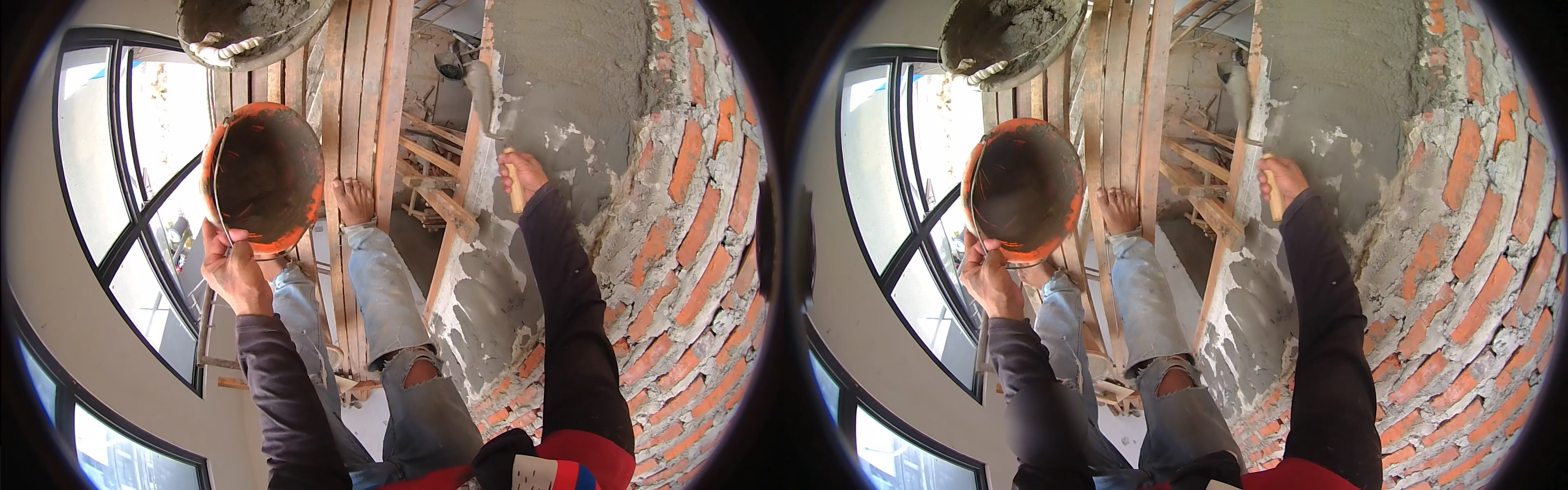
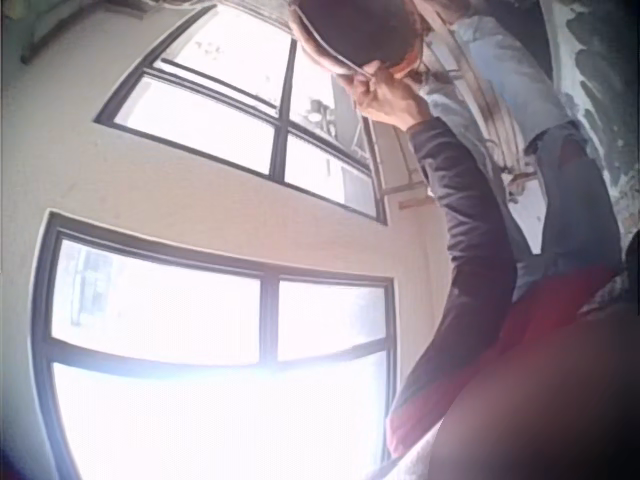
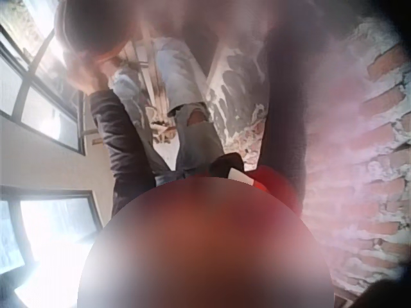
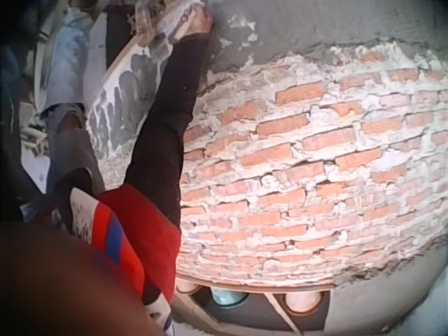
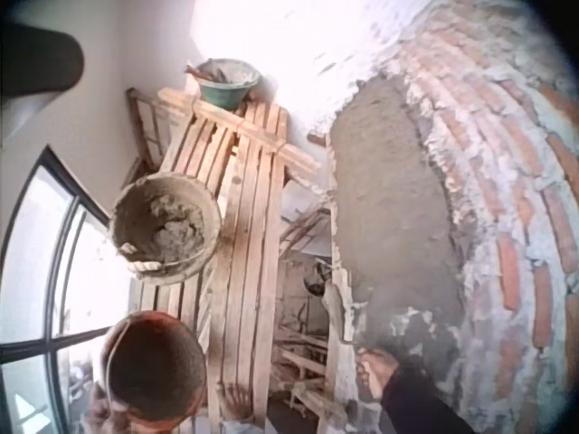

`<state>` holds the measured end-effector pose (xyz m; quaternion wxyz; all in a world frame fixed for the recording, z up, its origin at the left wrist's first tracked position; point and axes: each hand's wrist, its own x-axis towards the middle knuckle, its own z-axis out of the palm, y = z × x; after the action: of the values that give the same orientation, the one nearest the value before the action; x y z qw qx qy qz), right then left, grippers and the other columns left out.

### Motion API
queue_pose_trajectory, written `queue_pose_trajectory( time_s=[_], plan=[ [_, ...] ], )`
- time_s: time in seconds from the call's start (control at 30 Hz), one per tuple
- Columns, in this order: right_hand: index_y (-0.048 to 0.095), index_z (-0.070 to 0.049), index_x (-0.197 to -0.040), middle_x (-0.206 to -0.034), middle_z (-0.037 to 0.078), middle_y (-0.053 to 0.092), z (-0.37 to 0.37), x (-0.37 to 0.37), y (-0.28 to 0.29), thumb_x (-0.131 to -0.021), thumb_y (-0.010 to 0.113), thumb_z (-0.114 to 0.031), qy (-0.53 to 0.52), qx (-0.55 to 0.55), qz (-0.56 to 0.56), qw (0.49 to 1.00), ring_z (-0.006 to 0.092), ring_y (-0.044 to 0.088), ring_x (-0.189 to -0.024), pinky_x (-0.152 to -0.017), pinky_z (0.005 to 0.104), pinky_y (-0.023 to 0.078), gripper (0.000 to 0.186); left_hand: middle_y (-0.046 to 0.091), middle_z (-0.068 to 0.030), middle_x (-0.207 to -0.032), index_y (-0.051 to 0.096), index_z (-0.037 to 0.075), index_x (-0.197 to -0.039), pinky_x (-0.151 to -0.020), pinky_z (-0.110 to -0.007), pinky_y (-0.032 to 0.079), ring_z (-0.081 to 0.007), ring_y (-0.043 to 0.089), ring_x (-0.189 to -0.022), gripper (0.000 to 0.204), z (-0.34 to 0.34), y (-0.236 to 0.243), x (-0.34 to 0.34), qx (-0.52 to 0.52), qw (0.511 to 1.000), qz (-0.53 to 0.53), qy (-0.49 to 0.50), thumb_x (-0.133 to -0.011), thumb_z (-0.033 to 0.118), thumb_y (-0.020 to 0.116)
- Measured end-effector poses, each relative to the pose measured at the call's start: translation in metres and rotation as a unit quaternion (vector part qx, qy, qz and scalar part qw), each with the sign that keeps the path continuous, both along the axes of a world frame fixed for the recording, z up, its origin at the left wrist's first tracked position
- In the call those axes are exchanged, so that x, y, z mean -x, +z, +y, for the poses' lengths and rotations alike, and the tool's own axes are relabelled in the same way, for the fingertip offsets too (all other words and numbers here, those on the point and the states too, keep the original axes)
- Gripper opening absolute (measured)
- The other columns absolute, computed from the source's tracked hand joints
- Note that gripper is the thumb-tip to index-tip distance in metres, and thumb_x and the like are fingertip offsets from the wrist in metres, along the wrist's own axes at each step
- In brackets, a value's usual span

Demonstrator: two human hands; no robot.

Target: The person applies plaster to a brick wall using a trowel, taking the plaster from a bucket and smoothing it onto the wall surface.

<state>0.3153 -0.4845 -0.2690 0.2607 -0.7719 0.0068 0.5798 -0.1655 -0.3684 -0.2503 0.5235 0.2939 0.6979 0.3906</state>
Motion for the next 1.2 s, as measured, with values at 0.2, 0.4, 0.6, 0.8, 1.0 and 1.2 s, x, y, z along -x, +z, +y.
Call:
queue_pose_trajectory(
  time_s=[0.2, 0.4, 0.6, 0.8, 1.0, 1.2],
  plan=[
    [0.059, -0.009, -0.089, -0.064, -0.001, 0.051, -0.017, 0.043, 0.075, -0.09, 0.06, -0.019, -0.089, -0.041, -0.323, 0.941, 0.0109, 0.048, -0.05, -0.043, 0.0275, 0.041, 0.011, 0.057, -0.0062, -0.123, 0.06, -0.002, -0.067, -0.103, -0.027, 0.033, -0.0183, 0.054, -0.116, 0.014, -0.002, -0.005, 0.007, -0.016, 1.0, 0.024, -0.01, -0.07, -0.011, 0.05],
    [0.059, -0.005, -0.093, -0.068, 0.008, 0.059, -0.004, 0.13, 0.055, -0.085, 0.065, -0.018, 0.279, -0.066, -0.276, 0.917, 0.0199, 0.059, -0.056, -0.054, 0.035, 0.048, 0.016, 0.038, -0.0251, -0.151, 0.071, 0.002, -0.075, -0.109, -0.033, 0.034, -0.0324, 0.041, -0.14, 0.024, -0.001, -0.02, 0.007, 0.02, 0.994, 0.067, -0.088, -0.073, -0.01, 0.05],
    [0.06, -0.003, -0.094, -0.083, 0.022, 0.067, 0.104, 0.225, 0.003, -0.086, 0.064, -0.019, 0.675, -0.076, -0.284, 0.677, 0.0378, 0.068, -0.082, -0.07, 0.0442, 0.054, 0.018, 0.041, -0.024, -0.15, 0.07, 0.001, -0.071, -0.109, -0.034, 0.035, -0.0318, 0.045, -0.137, 0.016, 0.001, -0.018, -0.001, 0.007, 0.965, 0.172, -0.196, -0.074, -0.01, 0.058],
    [0.064, -0.003, -0.094, -0.091, 0.018, 0.071, 0.137, 0.277, -0.064, -0.086, 0.058, -0.017, 0.753, -0.079, -0.351, 0.551, 0.0293, 0.072, -0.089, -0.073, 0.0402, 0.058, 0.017, 0.046, -0.0227, -0.146, 0.07, 0.001, -0.07, -0.107, -0.031, 0.038, -0.029, 0.048, -0.135, 0.017, -0.003, -0.019, -0.008, 0.021, 0.963, 0.182, -0.196, -0.074, -0.009, 0.057],
    [0.07, -0.005, -0.095, -0.093, 0.018, 0.07, 0.111, 0.284, -0.094, -0.086, 0.055, -0.016, 0.757, -0.137, -0.165, 0.617, 0.0355, 0.069, -0.09, -0.08, 0.0452, 0.055, 0.021, 0.047, -0.0208, -0.146, 0.067, -0.001, -0.07, -0.108, -0.031, 0.035, -0.0243, 0.049, -0.132, 0.018, -0.01, -0.03, 0.008, 0.033, 0.976, 0.134, -0.168, -0.078, -0.009, 0.053],
    [0.07, -0.008, -0.103, -0.096, 0.02, 0.068, 0.062, 0.288, -0.118, -0.076, 0.063, -0.02, 0.619, -0.166, -0.09, 0.763, 0.0377, 0.064, -0.099, -0.087, 0.0478, 0.051, 0.031, 0.057, -0.0144, -0.137, 0.071, -0.002, -0.089, -0.108, -0.031, 0.036, -0.0202, 0.051, -0.129, 0.017, 0.001, -0.033, 0.005, -0.01, 0.984, 0.105, -0.143, -0.091, 0.0, 0.055]
  ],
)
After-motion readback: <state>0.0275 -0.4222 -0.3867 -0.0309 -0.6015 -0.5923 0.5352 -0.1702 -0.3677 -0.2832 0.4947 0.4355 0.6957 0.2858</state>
